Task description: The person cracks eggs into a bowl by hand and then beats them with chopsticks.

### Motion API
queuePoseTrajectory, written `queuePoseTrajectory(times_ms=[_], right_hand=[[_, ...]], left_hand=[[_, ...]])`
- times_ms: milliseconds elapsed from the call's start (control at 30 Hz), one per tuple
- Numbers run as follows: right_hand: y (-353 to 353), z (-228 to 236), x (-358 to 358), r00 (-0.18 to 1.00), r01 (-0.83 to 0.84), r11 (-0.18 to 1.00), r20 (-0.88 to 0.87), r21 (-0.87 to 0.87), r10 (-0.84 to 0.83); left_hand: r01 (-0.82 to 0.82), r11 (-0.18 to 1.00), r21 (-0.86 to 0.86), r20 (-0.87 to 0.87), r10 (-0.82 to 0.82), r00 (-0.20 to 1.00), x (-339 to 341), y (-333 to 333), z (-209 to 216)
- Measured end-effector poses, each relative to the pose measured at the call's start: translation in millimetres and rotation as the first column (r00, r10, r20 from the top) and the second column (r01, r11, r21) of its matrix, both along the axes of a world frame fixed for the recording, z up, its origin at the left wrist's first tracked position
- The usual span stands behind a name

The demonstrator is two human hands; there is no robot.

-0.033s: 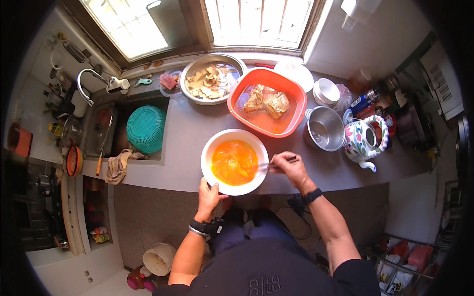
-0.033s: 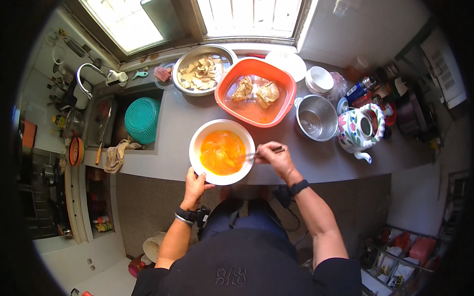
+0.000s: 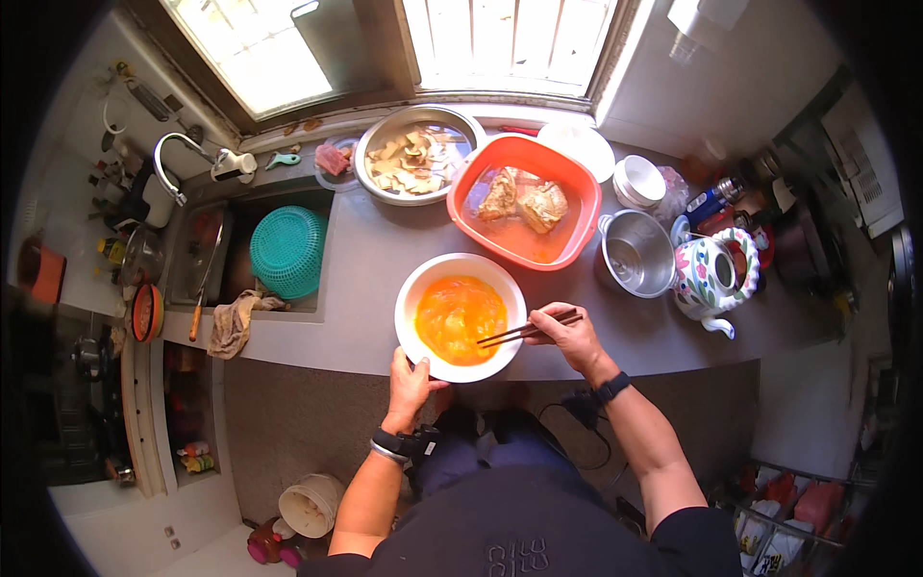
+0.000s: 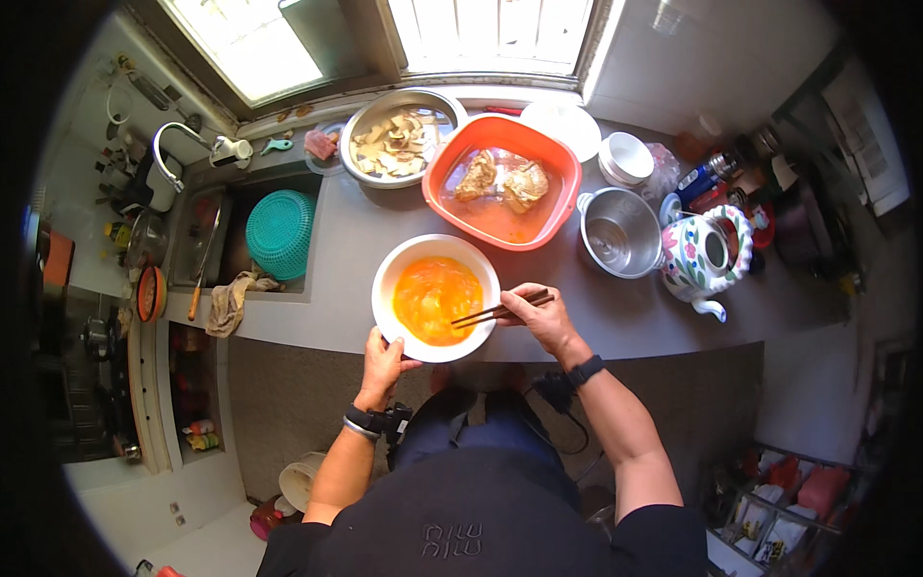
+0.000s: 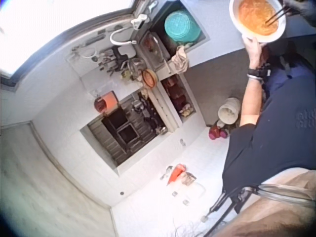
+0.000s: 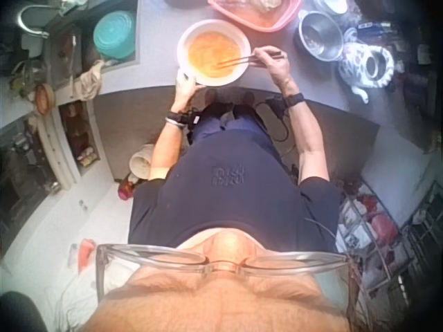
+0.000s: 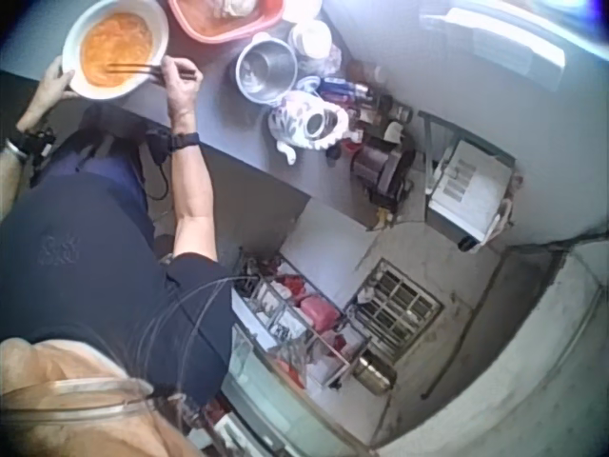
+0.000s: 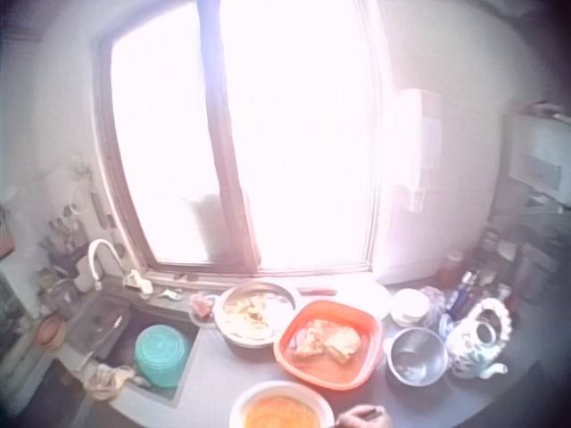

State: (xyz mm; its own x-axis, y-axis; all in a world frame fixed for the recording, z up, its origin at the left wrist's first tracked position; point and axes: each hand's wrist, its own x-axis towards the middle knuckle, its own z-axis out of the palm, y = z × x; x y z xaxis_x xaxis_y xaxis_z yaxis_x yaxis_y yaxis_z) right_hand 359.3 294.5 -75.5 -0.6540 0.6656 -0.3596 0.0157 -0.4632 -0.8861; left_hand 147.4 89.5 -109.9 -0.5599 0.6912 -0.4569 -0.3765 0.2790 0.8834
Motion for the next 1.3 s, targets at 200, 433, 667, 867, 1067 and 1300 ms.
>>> queuePoseTrajectory(times_ms=[200, 433, 667, 867, 1067, 1300], right_hand=[[-4, 1, -3, 0.999, 0.051, 0.999, -0.016, -0.012, -0.052], [-1, -1, -2, 0.989, 0.137, 0.990, -0.061, 0.018, -0.135], [12, 2, 4, 0.943, 0.329, 0.940, -0.082, 0.094, -0.322], [18, 0, 5, 0.956, 0.291, 0.954, -0.064, 0.075, -0.287], [13, -2, 1, 0.949, 0.311, 0.948, -0.077, 0.065, -0.306], [15, -6, 2, 0.970, 0.243, 0.956, -0.034, 0.167, -0.240]], left_hand=[[0.000, 1.000, 0.005, -0.029, 0.001, 1.000, 0, 2, 4], [0.012, 1.000, 0.026, -0.005, -0.012, 1.000, 2, 1, 7], [0.017, 1.000, 0.003, -0.014, -0.017, 1.000, 3, 2, 7], [0.018, 1.000, -0.009, -0.026, -0.018, 0.999, 1, 2, 3], [0.027, 1.000, 0.002, -0.031, -0.027, 0.999, 1, 1, 3], [0.024, 1.000, 0.008, -0.036, -0.023, 0.999, 3, 2, 2]])
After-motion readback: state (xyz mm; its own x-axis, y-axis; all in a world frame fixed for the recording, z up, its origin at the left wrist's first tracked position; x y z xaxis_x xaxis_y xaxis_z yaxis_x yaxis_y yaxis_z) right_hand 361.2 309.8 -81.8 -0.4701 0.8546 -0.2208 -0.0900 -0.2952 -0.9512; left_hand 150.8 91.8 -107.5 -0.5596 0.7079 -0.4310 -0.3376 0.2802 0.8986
